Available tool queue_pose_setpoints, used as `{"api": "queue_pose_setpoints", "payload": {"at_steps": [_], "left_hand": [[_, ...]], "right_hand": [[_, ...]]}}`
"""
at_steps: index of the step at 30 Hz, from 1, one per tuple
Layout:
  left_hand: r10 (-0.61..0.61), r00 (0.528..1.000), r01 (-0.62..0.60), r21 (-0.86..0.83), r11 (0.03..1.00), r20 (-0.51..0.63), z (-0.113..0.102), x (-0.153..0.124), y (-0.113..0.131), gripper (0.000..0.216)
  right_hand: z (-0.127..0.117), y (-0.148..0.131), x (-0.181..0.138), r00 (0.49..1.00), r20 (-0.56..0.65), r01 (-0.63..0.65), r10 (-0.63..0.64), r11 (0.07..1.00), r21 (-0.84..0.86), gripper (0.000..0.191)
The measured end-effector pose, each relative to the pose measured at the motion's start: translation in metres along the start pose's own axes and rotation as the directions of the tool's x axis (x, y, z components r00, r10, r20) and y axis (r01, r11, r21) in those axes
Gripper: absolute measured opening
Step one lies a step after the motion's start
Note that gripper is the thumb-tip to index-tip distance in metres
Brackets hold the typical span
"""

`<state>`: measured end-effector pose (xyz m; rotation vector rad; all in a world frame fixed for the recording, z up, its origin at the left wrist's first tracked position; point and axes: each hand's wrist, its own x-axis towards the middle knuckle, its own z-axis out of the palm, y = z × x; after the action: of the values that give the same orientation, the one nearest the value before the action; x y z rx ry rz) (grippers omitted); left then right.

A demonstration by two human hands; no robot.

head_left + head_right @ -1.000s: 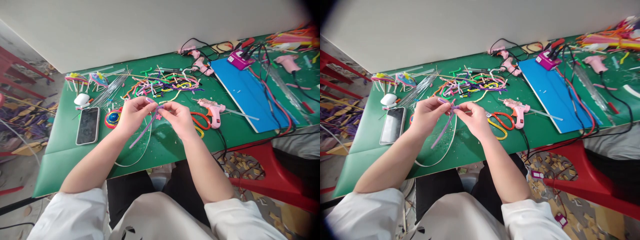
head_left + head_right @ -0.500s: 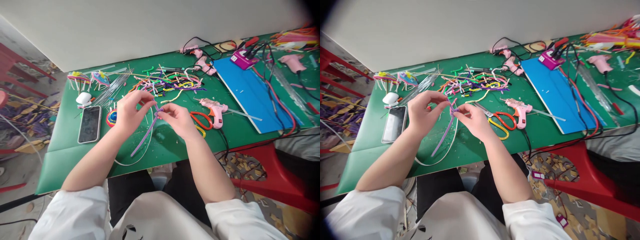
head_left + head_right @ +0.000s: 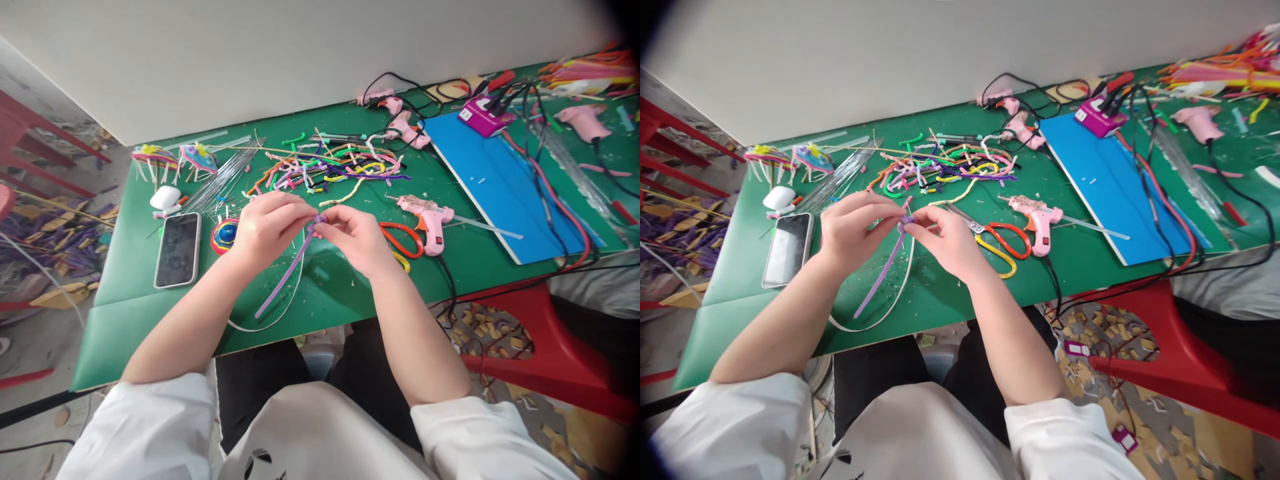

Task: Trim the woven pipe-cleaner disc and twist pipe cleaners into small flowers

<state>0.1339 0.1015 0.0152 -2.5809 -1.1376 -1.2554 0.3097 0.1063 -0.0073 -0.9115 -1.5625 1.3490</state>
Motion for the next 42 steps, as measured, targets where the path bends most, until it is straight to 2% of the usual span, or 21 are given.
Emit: {"api": "queue_pose_setpoints", "payload": {"at_steps": [3, 6, 10, 14, 21, 28, 32, 36, 42], "left_hand": [[-0.162, 0.985, 0.166, -0.081, 0.983, 0.050, -0.001, 0.004, 0.009, 0.008], [-0.333, 0.936, 0.348, -0.161, 0.924, 0.112, -0.002, 0.006, 0.014, 0.009], [-0.422, 0.888, 0.457, -0.260, 0.850, 0.182, -0.002, 0.007, 0.013, 0.012], [-0.434, 0.877, 0.477, -0.266, 0.838, 0.206, -0.003, 0.007, 0.012, 0.012], [-0.439, 0.876, 0.482, -0.358, 0.799, 0.199, -0.004, 0.006, 0.010, 0.012], [-0.436, 0.872, 0.489, -0.420, 0.765, 0.222, -0.001, 0.005, 0.009, 0.020], [-0.450, 0.873, 0.488, -0.374, 0.789, 0.190, -0.001, 0.006, 0.011, 0.018], [-0.439, 0.879, 0.474, -0.253, 0.844, 0.186, -0.005, 0.007, 0.010, 0.013], [-0.333, 0.920, 0.364, -0.136, 0.921, 0.208, -0.009, 0.007, 0.006, 0.015]], "right_hand": [[0.000, -0.001, 0.001, 0.999, -0.010, 0.031, -0.032, 0.999, -0.019, 0.019], [0.001, -0.001, 0.001, 0.998, -0.022, 0.062, -0.064, 0.995, -0.084, 0.016], [0.002, -0.001, -0.001, 0.986, -0.069, 0.133, -0.152, 0.964, -0.230, 0.013], [0.003, -0.002, -0.002, 0.971, -0.106, 0.169, -0.214, 0.929, -0.329, 0.014], [0.001, -0.004, -0.002, 0.989, -0.055, 0.120, -0.135, 0.971, -0.209, 0.014], [0.005, -0.002, -0.003, 0.980, -0.058, 0.164, -0.192, 0.934, -0.319, 0.016], [0.006, 0.001, -0.002, 0.978, -0.071, 0.162, -0.194, 0.933, -0.322, 0.015], [0.006, 0.002, 0.000, 0.980, -0.090, 0.149, -0.179, 0.951, -0.270, 0.014], [0.006, 0.002, -0.001, 0.977, -0.115, 0.137, -0.180, 0.942, -0.306, 0.013]]}}
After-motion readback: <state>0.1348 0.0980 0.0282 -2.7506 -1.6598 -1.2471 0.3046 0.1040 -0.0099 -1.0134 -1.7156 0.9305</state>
